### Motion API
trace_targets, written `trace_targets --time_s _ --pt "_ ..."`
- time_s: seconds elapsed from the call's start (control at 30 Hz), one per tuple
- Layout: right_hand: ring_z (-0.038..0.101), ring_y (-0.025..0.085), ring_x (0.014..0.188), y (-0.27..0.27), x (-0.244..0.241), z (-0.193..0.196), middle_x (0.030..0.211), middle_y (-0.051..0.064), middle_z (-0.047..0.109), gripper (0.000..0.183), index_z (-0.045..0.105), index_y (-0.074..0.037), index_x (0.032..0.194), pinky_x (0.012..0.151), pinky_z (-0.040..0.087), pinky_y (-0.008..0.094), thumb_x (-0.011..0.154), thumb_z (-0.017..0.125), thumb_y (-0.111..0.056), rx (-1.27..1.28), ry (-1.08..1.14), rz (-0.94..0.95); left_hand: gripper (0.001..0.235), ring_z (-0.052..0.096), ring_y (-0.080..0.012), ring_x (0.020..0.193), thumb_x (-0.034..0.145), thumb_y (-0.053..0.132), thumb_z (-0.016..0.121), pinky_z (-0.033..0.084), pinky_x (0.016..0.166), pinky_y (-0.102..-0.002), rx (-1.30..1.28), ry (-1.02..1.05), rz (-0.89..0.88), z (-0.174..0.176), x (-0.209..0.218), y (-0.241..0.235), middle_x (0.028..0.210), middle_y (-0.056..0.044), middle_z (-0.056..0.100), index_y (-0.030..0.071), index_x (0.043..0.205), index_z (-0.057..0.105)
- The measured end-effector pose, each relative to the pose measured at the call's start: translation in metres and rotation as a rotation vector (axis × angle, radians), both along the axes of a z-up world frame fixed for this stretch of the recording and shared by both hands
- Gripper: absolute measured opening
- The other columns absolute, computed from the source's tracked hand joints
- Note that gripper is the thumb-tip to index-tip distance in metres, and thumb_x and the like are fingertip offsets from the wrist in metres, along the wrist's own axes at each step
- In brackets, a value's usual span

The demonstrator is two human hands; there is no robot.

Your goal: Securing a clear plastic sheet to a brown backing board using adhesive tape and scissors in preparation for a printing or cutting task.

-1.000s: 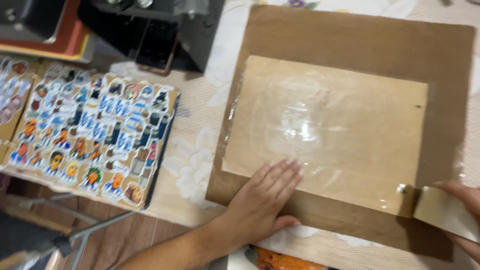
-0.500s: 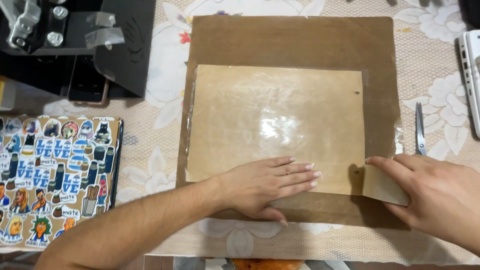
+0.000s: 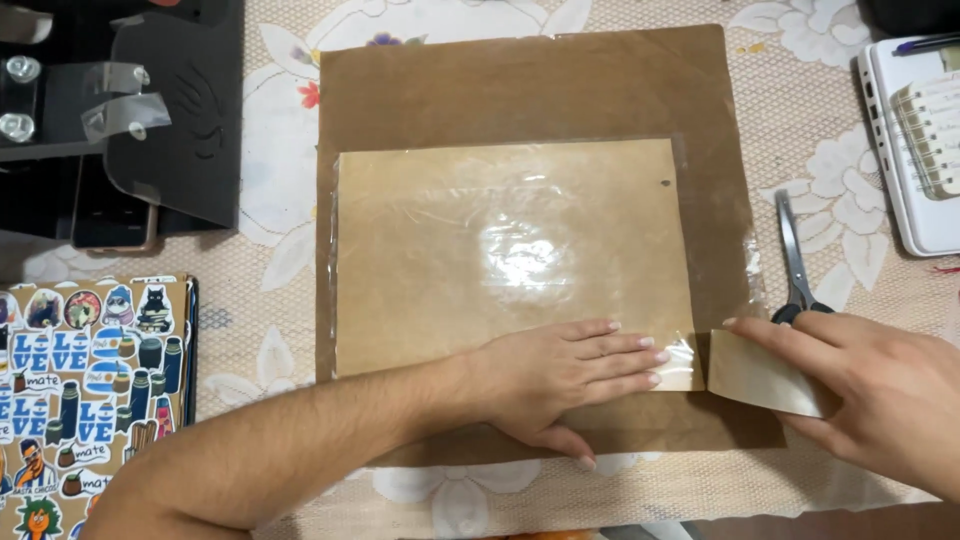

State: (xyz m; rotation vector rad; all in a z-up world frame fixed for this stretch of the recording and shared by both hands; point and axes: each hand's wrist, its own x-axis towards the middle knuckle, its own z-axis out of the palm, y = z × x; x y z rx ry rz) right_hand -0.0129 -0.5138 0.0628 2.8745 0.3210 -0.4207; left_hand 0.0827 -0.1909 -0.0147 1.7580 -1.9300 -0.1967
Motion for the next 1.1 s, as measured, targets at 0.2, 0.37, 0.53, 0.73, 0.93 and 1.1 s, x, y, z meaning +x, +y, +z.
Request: trace_targets --time_s 0.2,0.37,0.53,0.73,0.93,1.1 --pt "0.068 0.011 0.071 -0.016 -0.006 -0.01 0.084 -0.016 0.062 0.085 0.044 -0.053 0.142 0.055 0.059 0.033 0.062 0.072 -0.054 0.079 -0.048 0.007 0.093 0.029 -0.0332 0.156 0.092 0.067 0.043 0.022 0.13 -0.05 0.023 0.014 -0.003 0.002 0.001 0.001 0.164 -0.019 0.031 0.0 0.155 0.03" --pt "0.068 0.013 0.073 -0.032 -0.004 -0.016 0.076 -0.012 0.061 0.081 0.052 -0.048 0.137 0.061 0.056 0.031 0.06 0.073 -0.032 0.14 -0.062 -0.021 0.093 0.029 -0.033 0.156 0.092 0.068 0.039 0.023 0.13 -0.051 0.038 -0.004 -0.008 0.001 0.002 0.0 0.165 -0.018 0.029 0.0 0.155 0.03" --pt "0.068 0.006 0.082 -0.021 0.005 -0.005 0.086 -0.02 0.061 0.087 0.044 -0.054 0.139 0.051 0.054 0.032 0.059 0.073 -0.037 0.004 -0.025 0.047 0.089 0.041 -0.0373 0.148 0.091 0.067 0.039 0.033 0.121 -0.054 -0.004 -0.045 0.004 0.007 0.002 -0.006 0.158 -0.022 0.04 -0.002 0.147 0.042" --pt "0.067 0.006 0.1 -0.012 0.011 0.005 0.103 -0.021 0.063 0.096 0.035 -0.052 0.145 0.067 0.061 0.032 0.059 0.076 -0.052 0.016 0.114 -0.003 0.086 0.035 -0.0353 0.15 0.092 0.068 0.027 0.022 0.128 -0.048 -0.001 -0.164 -0.021 -0.007 -0.002 -0.047 0.155 -0.019 0.044 0.002 0.143 0.047" --pt "0.07 0.018 0.106 -0.043 0.022 0.009 0.122 0.004 0.072 0.077 0.055 -0.016 0.143 0.097 0.056 0.039 0.073 0.062 -0.047 0.67 -0.036 -0.097 0.089 0.036 -0.0363 0.153 0.091 0.069 0.037 0.026 0.129 -0.048 -0.042 -0.123 -0.001 -0.015 -0.001 -0.047 0.162 -0.022 0.034 0.003 0.15 0.042" --pt "0.074 0.017 0.085 -0.048 0.043 -0.009 0.111 0.003 0.075 0.036 0.076 -0.014 0.119 0.076 0.061 0.032 0.084 0.072 -0.023 0.587 -0.107 -0.429 0.088 0.035 -0.0359 0.152 0.091 0.071 0.031 0.027 0.127 -0.049 0.026 -0.125 -0.014 -0.014 0.0 -0.051 0.161 -0.02 0.035 0.007 0.15 0.041"
